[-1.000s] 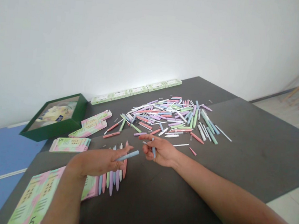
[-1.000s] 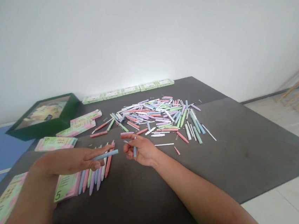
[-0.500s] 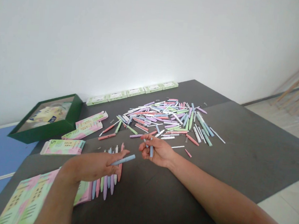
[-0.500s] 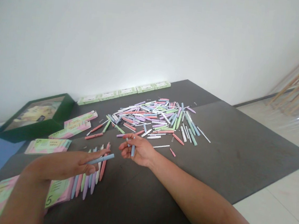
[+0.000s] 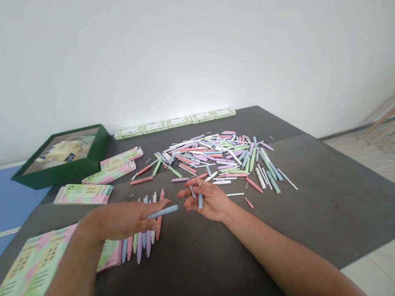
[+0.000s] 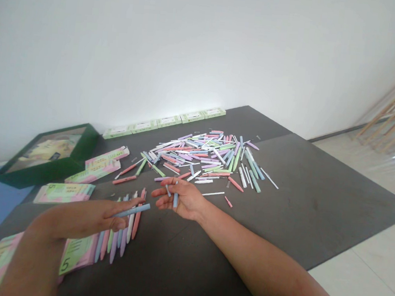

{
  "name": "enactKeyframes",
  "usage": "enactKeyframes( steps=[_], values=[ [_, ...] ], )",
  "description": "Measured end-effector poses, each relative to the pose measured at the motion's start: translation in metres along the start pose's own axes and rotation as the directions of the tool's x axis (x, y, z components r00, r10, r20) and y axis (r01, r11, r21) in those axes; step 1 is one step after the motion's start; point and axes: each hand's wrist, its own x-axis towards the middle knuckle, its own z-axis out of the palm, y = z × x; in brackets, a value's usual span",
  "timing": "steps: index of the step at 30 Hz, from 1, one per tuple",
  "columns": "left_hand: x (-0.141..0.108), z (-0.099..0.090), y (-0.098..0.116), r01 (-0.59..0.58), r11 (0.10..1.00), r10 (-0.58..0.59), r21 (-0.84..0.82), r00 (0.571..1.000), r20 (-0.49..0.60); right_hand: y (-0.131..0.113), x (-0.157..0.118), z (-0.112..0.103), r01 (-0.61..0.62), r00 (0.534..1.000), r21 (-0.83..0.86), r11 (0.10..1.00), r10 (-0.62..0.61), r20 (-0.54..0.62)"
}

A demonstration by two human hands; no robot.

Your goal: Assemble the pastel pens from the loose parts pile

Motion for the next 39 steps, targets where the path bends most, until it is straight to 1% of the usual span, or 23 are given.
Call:
enactKeyframes(
  steps=[9,17,26,29,33,36,39],
  values=[
    [0.0,0.004,-0.003,0.028,1.0,-0.028,-0.005,0.999,-0.033,0.001,-0.001,0.003,0.021,1.0,-0.006,1.0,-0.021,0.001],
    [0.0,0.005,-0.002,0.036,0.999,-0.035,0.007,0.999,-0.02,0.001,-0.001,0.004,0.051,0.999,-0.023,0.998,-0.051,-0.008],
    [0.0,0.004,0.0,0.026,0.999,-0.026,0.032,1.0,-0.016,0.0,-0.003,0.012,0.078,0.997,-0.028,0.997,-0.078,0.001],
    [0.001,0.005,-0.002,0.029,0.999,-0.029,0.022,0.999,-0.018,0.0,-0.003,0.011,0.068,0.998,-0.01,0.998,-0.068,-0.01],
    [0.001,0.006,-0.002,-0.011,1.0,0.011,0.013,1.0,-0.015,0.0,-0.001,0.006,0.067,0.997,0.032,0.997,-0.065,-0.043],
    [0.001,0.005,0.0,0.019,0.999,-0.019,0.026,1.0,-0.002,0.001,0.0,0.004,0.074,0.995,0.037,0.997,-0.072,-0.065],
    [0.001,0.004,0.002,0.032,0.999,-0.032,0.034,0.999,0.0,0.001,0.0,0.004,0.081,0.995,0.029,0.996,-0.079,-0.061]
  ],
)
